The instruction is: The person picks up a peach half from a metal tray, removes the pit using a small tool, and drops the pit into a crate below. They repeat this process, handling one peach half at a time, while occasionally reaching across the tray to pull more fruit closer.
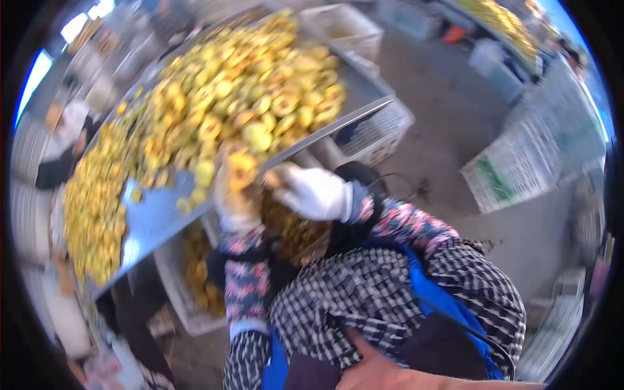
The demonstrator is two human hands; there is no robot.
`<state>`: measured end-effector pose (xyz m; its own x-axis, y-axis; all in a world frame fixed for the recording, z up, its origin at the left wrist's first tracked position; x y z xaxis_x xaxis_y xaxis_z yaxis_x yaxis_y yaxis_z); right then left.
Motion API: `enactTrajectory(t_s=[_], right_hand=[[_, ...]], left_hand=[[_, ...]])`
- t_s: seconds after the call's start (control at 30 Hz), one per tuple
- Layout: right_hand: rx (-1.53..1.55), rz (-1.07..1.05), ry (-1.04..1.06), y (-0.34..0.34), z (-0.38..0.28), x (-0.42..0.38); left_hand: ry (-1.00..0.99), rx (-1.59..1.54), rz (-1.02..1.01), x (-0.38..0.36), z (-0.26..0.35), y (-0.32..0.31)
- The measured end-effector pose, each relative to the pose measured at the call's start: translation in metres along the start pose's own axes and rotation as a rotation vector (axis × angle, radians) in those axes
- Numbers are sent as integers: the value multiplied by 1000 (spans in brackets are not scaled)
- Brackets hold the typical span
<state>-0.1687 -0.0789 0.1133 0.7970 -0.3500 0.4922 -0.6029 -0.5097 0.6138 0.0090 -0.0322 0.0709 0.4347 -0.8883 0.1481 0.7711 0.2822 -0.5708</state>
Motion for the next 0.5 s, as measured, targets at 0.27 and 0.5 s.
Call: enactTrajectory(t_s=[0.27,0.5], right_hand=[[-176,5,70,-9,-8,9],[-210,-24,80,-14,-5,8]], left_hand=[[166,-320,316,-9,9,-42],[170,-300,359,-13,4,-40]])
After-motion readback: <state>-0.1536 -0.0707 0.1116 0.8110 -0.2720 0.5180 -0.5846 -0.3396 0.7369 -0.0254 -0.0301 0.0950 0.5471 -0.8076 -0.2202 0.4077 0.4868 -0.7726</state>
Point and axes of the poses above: each hand's wrist, its own x-axis towards the middle knuckle, its own y-axis out of the back of the hand, z = x × y, the point moved 5 cm from there along x, towards the middle knuckle, and after that the axes turned 9 degrees about y, right-handed, at the moved point
